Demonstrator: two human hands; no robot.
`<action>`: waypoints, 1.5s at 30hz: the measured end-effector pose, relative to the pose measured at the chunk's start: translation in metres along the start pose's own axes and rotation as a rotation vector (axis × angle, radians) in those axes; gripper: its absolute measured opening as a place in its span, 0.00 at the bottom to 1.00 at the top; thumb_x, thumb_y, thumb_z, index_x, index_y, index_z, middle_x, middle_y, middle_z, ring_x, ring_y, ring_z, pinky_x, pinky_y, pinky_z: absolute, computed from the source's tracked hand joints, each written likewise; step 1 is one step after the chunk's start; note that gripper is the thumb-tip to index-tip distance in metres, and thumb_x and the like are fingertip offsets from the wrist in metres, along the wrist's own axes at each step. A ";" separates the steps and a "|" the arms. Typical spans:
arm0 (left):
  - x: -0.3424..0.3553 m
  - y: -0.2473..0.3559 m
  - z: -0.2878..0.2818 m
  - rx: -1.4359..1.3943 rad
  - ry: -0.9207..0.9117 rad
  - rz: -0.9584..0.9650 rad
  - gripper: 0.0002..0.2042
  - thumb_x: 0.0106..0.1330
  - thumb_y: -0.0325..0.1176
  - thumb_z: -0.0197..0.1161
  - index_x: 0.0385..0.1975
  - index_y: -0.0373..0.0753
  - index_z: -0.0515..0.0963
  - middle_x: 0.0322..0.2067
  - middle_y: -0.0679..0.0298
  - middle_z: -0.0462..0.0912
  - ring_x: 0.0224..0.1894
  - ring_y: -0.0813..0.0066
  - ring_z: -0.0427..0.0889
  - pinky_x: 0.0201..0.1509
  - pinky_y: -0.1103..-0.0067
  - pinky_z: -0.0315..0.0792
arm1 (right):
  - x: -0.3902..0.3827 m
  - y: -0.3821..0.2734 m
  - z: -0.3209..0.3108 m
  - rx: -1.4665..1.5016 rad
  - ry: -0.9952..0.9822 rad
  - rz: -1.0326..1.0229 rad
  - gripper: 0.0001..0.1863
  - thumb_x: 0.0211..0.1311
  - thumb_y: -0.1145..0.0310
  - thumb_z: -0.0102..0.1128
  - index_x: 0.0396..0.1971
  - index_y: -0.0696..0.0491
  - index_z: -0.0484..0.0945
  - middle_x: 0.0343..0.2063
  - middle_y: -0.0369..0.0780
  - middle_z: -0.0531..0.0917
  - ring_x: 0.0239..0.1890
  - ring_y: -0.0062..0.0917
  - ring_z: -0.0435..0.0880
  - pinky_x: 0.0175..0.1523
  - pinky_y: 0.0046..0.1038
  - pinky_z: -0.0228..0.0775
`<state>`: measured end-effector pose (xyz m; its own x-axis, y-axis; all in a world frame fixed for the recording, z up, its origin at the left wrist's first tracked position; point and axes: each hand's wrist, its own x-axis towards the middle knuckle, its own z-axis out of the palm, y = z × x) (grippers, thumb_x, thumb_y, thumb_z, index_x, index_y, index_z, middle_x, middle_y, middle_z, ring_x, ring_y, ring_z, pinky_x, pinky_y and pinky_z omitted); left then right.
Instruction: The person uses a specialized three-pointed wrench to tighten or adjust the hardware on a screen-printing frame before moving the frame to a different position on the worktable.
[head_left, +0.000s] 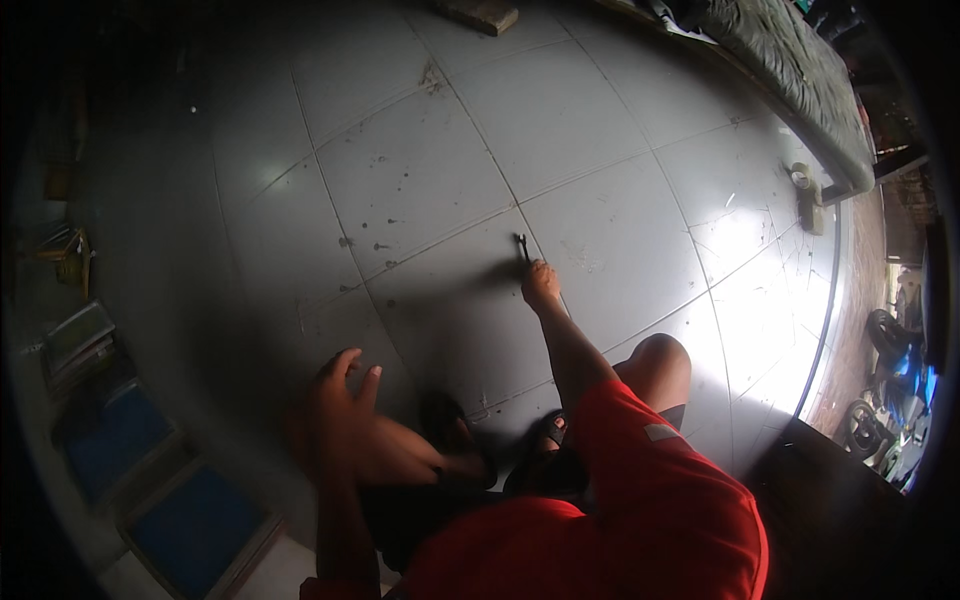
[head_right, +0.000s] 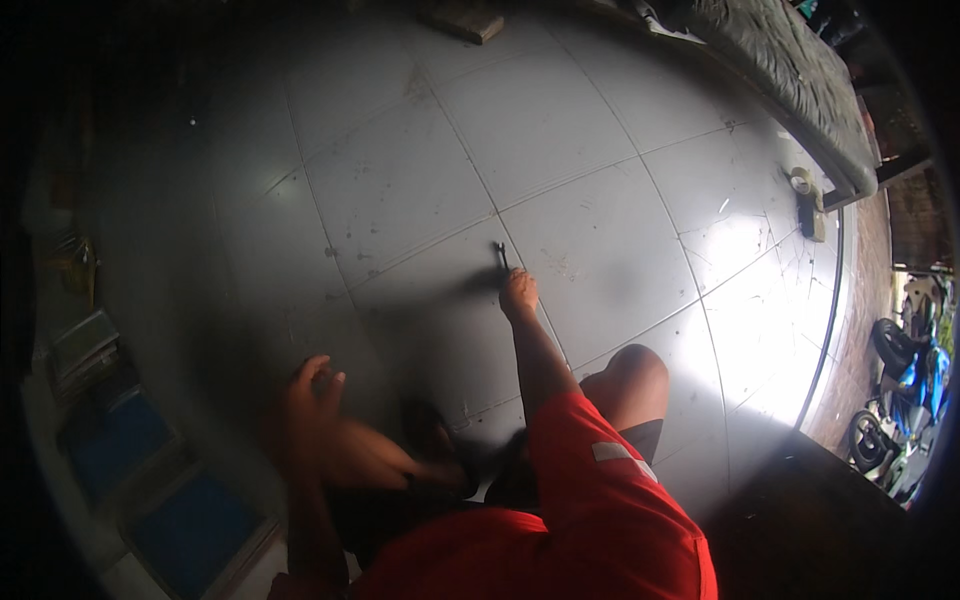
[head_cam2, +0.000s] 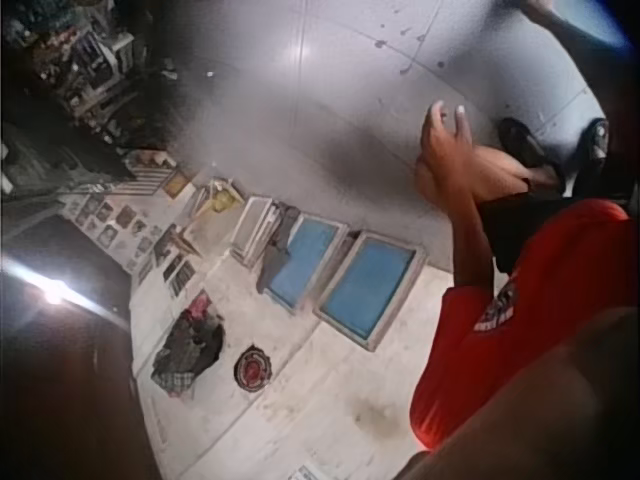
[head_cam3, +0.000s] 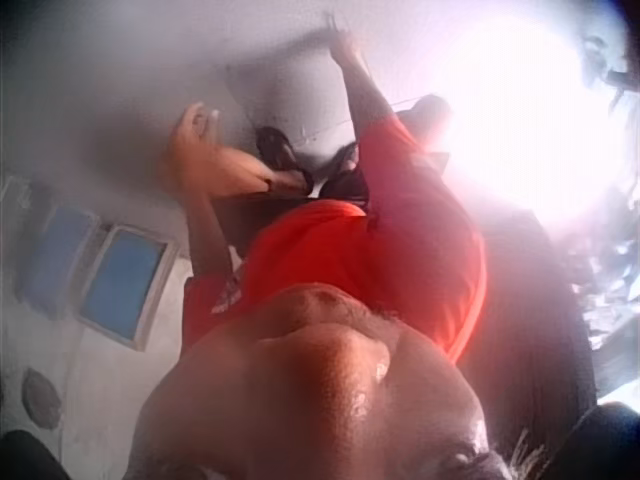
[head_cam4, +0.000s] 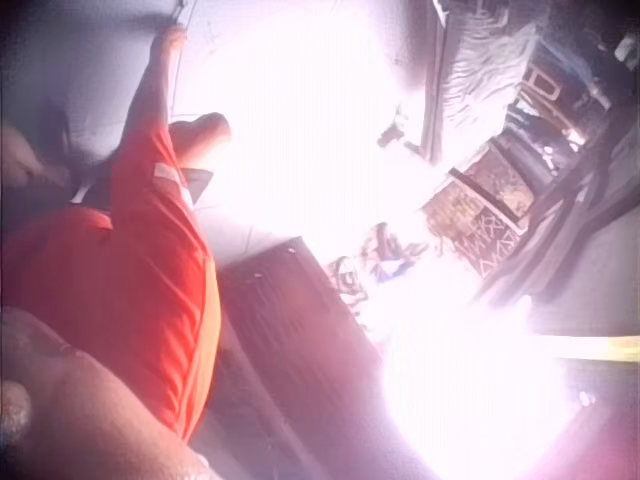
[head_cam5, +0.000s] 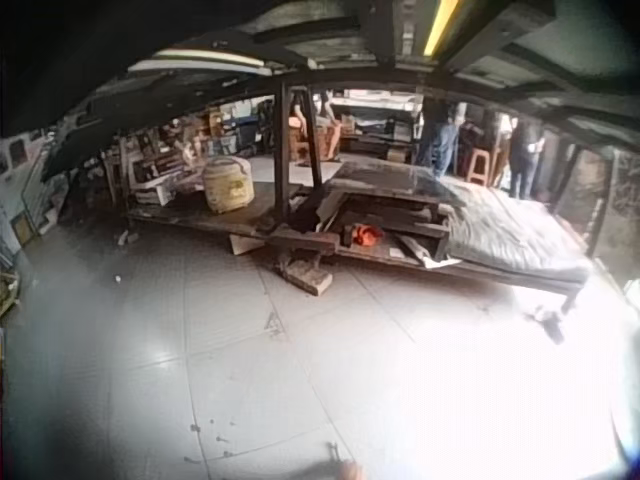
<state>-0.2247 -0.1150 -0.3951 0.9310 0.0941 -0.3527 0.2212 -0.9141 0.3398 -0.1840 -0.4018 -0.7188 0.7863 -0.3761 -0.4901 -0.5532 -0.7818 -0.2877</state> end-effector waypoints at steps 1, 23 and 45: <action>0.005 0.001 0.005 -0.032 -0.001 0.045 0.16 0.57 0.40 0.59 0.43 0.42 0.73 0.37 0.61 0.78 0.43 0.65 0.76 0.45 0.74 0.69 | -0.007 0.003 -0.002 0.039 -0.012 -0.003 0.11 0.56 0.70 0.46 0.38 0.58 0.69 0.37 0.49 0.75 0.43 0.39 0.76 0.47 0.35 0.69; -0.171 0.047 -0.196 -0.368 -0.719 0.065 0.12 0.61 0.36 0.55 0.34 0.32 0.73 0.29 0.62 0.77 0.34 0.74 0.75 0.40 0.78 0.68 | -0.590 0.077 -0.725 1.200 0.460 0.209 0.09 0.58 0.70 0.54 0.33 0.61 0.73 0.20 0.34 0.73 0.23 0.15 0.69 0.29 0.18 0.62; -0.345 0.336 -0.261 -0.470 -0.487 -0.019 0.15 0.63 0.36 0.50 0.45 0.32 0.70 0.32 0.63 0.75 0.35 0.77 0.74 0.40 0.80 0.68 | -0.257 0.405 -1.023 -0.116 0.924 0.242 0.12 0.54 0.64 0.51 0.37 0.52 0.76 0.36 0.47 0.78 0.37 0.40 0.78 0.43 0.36 0.69</action>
<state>-0.3957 -0.3514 0.0678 0.7128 -0.1808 -0.6777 0.4415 -0.6351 0.6338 -0.3286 -1.1304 0.1320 0.5882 -0.7381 0.3304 -0.7372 -0.6573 -0.1561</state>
